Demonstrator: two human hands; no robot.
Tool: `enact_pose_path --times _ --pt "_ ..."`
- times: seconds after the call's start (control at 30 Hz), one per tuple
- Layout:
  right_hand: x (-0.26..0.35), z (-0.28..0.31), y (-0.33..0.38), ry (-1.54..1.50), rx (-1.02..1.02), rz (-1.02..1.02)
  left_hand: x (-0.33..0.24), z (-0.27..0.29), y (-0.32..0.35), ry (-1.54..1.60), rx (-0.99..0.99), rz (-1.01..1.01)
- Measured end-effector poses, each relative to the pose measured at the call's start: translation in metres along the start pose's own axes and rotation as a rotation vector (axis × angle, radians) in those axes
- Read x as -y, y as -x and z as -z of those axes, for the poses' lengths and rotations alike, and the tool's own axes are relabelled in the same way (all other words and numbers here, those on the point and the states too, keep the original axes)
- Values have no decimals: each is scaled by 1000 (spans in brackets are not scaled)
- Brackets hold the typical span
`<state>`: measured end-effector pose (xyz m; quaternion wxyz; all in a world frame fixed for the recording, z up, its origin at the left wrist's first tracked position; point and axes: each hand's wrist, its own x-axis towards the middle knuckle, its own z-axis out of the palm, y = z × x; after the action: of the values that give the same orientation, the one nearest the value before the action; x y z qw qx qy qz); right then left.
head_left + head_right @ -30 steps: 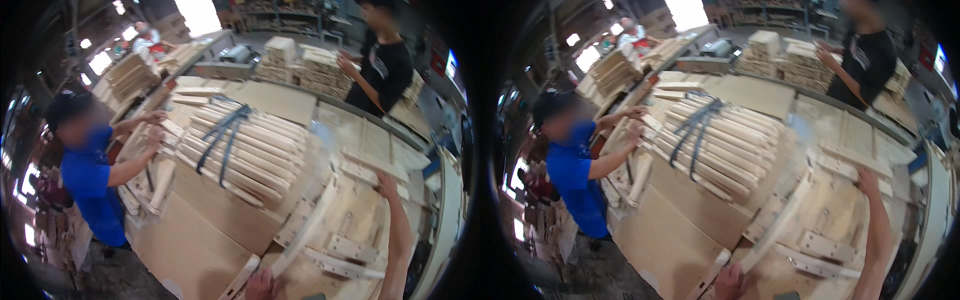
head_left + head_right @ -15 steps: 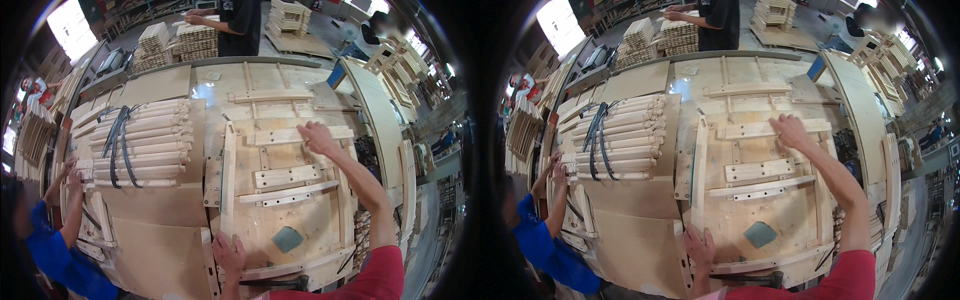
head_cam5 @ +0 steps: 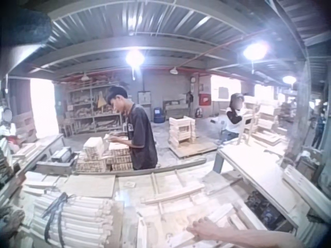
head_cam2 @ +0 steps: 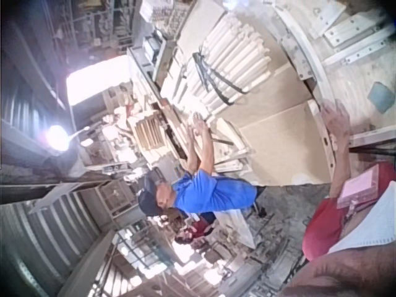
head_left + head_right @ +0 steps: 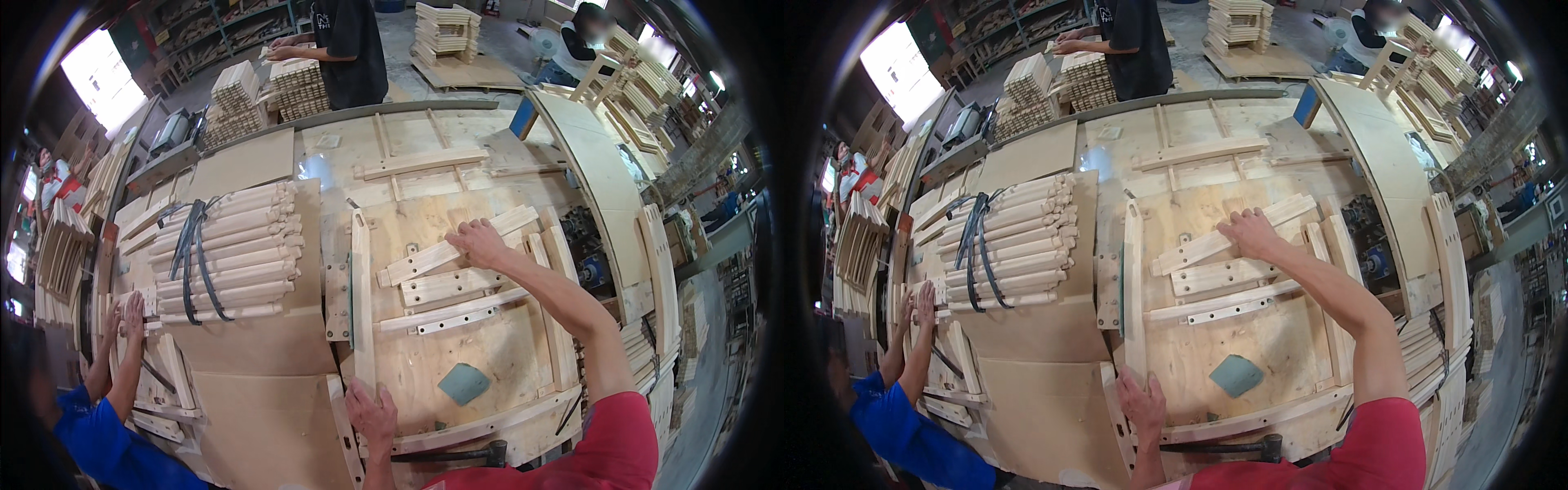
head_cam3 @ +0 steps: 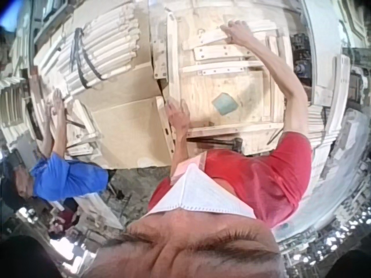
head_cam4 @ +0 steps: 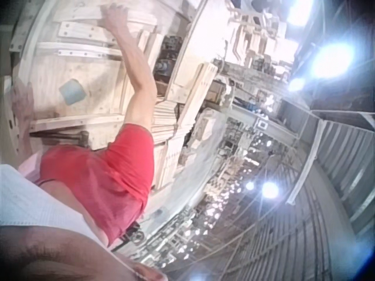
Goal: The person assembles wooden chair frames on a workbench in a factory setting. They pick up pre-drilled wooden slats and legs, align them into a rectangular frame, and use a hammer to tap the joints together. The person repeatedly constructs these frames and stacks them on the table.
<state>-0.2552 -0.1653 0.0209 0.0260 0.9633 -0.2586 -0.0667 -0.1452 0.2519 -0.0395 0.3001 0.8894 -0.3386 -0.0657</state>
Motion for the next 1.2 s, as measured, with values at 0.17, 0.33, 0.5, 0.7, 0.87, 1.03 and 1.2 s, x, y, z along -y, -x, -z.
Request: enact_pose_path --times 0.17,0.33,0.5,0.7,0.87,1.03,1.2 --pt "3 -3 0 -64 25 2 -1 0 0 -12 17 27" --pt "3 -9 -1 -112 26 23 0 -2 1 -27 4 19" --pt "7 -12 -3 -149 15 20 -1 1 1 0 49 56" --pt "6 -14 -2 -164 3 17 1 -2 1 -2 27 45" --pt "5 -11 -1 -151 57 -12 0 -1 1 14 21 36" --pt "5 3 -9 -198 138 47 2 1 0 3 4 27" --pt "0 0 -12 -200 139 66 3 0 0 -8 1 33"
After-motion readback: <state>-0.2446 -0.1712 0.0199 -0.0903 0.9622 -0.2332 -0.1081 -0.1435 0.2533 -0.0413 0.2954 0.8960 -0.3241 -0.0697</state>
